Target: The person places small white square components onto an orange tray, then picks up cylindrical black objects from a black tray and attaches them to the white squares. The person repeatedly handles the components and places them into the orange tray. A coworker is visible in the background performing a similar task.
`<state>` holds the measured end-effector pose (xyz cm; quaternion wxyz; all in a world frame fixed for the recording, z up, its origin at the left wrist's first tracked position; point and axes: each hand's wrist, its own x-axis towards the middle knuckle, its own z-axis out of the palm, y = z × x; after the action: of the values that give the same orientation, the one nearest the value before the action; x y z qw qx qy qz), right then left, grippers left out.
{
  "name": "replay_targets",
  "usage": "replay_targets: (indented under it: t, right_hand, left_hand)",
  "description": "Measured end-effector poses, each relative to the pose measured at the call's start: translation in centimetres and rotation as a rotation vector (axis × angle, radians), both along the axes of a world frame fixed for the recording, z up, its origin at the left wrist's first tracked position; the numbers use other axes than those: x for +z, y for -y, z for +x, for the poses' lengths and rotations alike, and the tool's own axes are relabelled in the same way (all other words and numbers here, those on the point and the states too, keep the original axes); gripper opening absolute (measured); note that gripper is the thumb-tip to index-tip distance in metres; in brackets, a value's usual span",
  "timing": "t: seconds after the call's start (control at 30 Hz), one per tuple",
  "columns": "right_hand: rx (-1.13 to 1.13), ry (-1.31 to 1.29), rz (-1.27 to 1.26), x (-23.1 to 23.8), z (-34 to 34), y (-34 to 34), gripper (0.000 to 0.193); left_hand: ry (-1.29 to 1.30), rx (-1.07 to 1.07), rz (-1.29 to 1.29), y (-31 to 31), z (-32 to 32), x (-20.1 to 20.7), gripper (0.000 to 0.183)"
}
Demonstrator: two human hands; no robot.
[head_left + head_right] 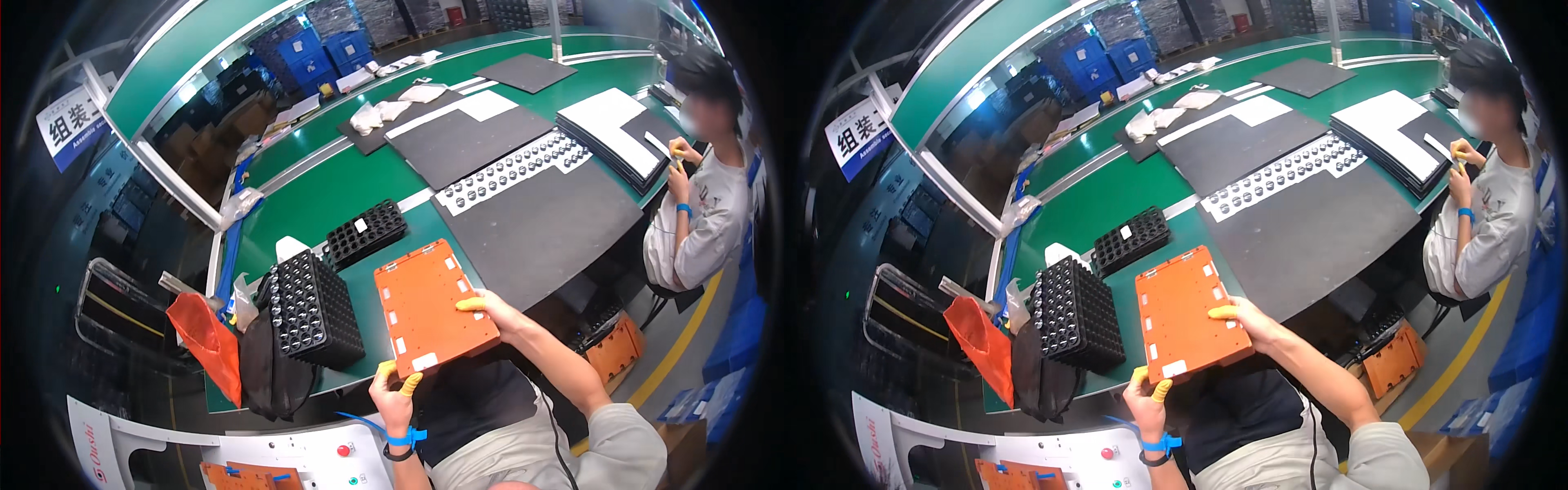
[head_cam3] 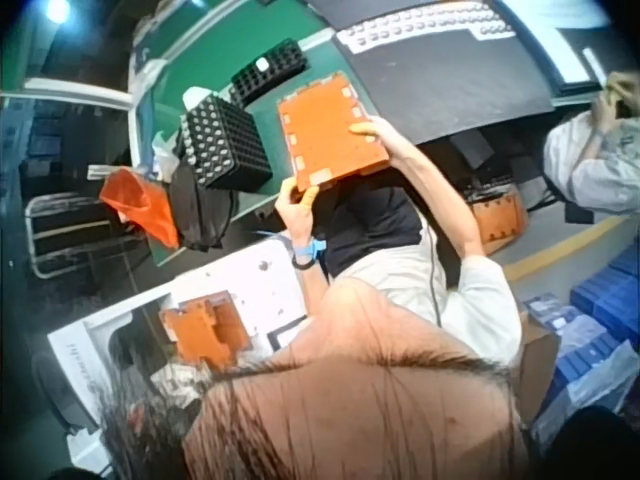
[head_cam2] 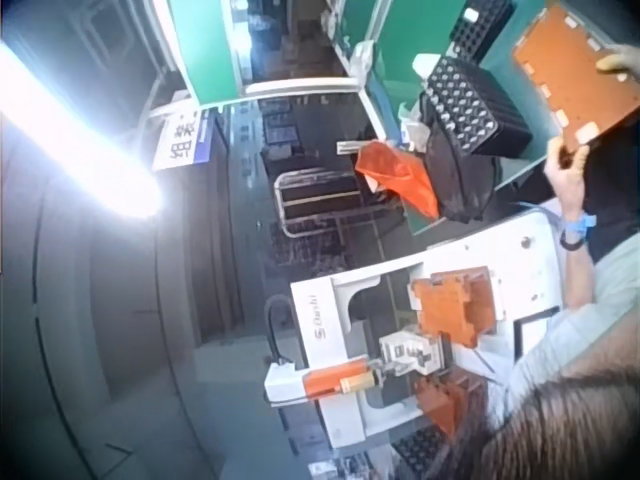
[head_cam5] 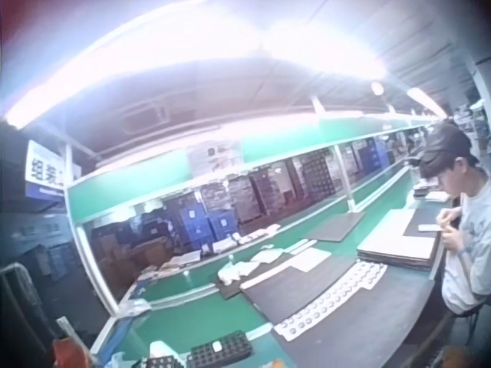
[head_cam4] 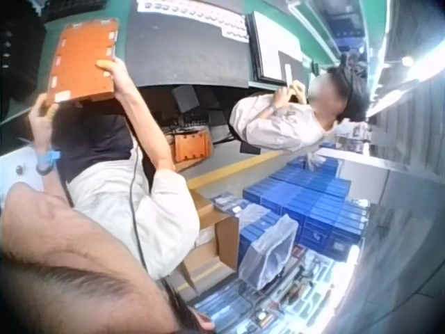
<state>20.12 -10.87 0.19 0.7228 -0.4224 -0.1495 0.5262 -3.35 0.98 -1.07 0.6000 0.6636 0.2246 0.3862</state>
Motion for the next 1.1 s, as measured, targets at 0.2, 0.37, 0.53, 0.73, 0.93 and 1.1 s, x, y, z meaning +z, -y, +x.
replay_targets:
  t: [0.2,0.37,0.53,0.73,0.93,1.1]
  right_hand:
    - [-0.226,0.354,-0.131,1.9,0.2,0.3,0.076]
    - [0.008,1.406,-0.136,5.4,0.8,1.5,0.083]
    - [0.234,1.866,-0.215,5.4,-1.2,0.5,0.078]
    - [0.011,2.163,-0.095,1.6,-0.6,0.0,0.062]
    - [0.045,2.440,-0.045,2.0,-0.5,-0.7,0.052]
    - [0.074,2.305,0.017,7.3,1.2,-1.6,0.048]
  left_hand:
    - [-0.263,0.142,0.471,-2.1,2.1,0.5,0.045]
    - [-0.356,0.203,0.619,-2.6,2.3,0.1,0.045]
    - [-0.378,0.206,0.660,-1.8,3.5,0.1,0.044]
    - [-0.354,0.248,0.720,-1.9,3.5,-0.7,0.046]
    - [-0.353,0.247,0.732,-2.2,3.1,-0.5,0.044]
    - [-0.364,0.258,0.725,-1.8,3.4,0.0,0.039]
